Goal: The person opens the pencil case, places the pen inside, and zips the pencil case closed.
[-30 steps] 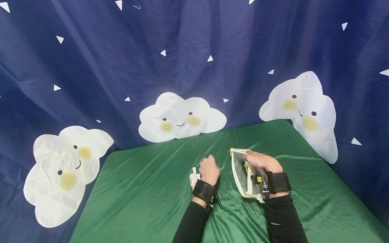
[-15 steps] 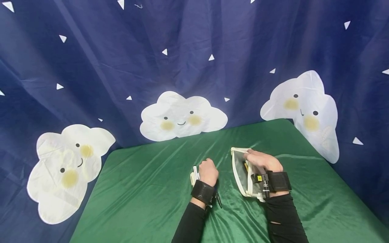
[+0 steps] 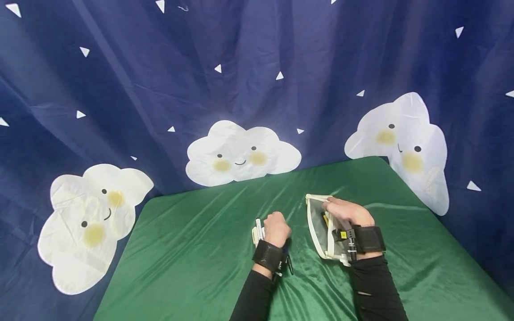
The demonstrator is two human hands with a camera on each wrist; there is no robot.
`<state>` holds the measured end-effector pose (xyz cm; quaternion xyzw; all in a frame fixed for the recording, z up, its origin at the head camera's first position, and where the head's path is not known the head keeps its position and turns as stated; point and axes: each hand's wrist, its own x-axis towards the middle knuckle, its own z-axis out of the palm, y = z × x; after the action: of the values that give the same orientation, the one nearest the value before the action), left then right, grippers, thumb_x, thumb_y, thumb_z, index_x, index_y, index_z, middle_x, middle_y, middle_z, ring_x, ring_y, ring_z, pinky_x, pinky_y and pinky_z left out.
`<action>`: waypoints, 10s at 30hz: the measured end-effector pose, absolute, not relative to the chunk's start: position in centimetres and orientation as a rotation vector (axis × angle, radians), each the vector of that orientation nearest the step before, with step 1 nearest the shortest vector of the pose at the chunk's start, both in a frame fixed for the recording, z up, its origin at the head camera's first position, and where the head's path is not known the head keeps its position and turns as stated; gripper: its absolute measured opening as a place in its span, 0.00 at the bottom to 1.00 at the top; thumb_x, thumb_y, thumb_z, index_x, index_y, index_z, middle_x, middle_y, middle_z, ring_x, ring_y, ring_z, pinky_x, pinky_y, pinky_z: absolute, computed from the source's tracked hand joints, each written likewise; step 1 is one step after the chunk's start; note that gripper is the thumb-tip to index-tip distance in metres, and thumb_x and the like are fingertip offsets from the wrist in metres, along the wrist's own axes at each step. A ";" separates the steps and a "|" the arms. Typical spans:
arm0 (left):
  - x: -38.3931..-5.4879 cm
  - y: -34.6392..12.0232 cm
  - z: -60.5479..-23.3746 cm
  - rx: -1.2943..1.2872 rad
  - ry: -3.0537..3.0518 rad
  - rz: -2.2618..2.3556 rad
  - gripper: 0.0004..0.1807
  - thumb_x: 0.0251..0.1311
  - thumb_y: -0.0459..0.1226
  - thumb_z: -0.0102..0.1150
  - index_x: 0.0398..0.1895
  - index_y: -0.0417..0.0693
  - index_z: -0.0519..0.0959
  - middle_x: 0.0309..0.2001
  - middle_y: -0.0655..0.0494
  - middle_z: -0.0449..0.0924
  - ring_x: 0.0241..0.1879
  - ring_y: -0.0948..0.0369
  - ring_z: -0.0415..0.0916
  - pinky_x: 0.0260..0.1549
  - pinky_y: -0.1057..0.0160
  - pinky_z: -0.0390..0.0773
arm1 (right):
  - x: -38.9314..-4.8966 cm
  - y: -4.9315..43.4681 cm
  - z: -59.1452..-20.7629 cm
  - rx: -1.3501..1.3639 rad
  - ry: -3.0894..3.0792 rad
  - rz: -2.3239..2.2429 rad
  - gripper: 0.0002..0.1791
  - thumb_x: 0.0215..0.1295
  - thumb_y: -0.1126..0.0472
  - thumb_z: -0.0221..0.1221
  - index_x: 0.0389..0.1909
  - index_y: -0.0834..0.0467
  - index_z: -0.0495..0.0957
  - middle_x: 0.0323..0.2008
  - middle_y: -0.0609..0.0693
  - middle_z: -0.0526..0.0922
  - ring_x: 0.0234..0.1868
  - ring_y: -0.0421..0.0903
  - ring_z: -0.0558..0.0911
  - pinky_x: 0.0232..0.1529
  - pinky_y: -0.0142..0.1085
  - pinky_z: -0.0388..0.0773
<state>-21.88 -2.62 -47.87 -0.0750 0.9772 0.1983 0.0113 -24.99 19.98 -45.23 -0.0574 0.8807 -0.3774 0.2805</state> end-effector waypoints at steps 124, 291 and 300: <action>-22.6 2.5 -48.6 -0.214 2.433 2.294 0.16 0.61 0.26 0.66 0.48 0.33 0.71 0.30 0.40 0.86 0.28 0.46 0.89 0.29 0.56 0.88 | -25.1 19.8 -45.1 -0.169 2.398 -0.957 0.43 0.74 0.43 0.39 0.80 0.64 0.44 0.80 0.68 0.47 0.80 0.70 0.50 0.76 0.63 0.53; -19.7 -9.3 -49.4 0.105 3.218 0.726 0.07 0.54 0.31 0.69 0.28 0.42 0.77 0.21 0.52 0.72 0.18 0.58 0.70 0.13 0.64 0.66 | -24.4 20.0 -45.0 -0.110 2.392 -1.076 0.44 0.72 0.36 0.43 0.81 0.56 0.48 0.81 0.63 0.47 0.81 0.69 0.45 0.77 0.63 0.52; -19.9 -9.2 -49.0 0.081 3.178 0.942 0.06 0.60 0.34 0.68 0.35 0.41 0.82 0.22 0.53 0.78 0.17 0.63 0.69 0.16 0.67 0.68 | -24.5 20.1 -45.0 -0.114 2.376 -1.084 0.44 0.73 0.38 0.43 0.81 0.58 0.47 0.81 0.65 0.45 0.81 0.69 0.45 0.77 0.63 0.52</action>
<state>-19.88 -9.17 -49.01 0.0244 0.9549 0.2829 -0.0869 -24.51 20.14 -45.00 -0.0420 0.8774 -0.4005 0.2608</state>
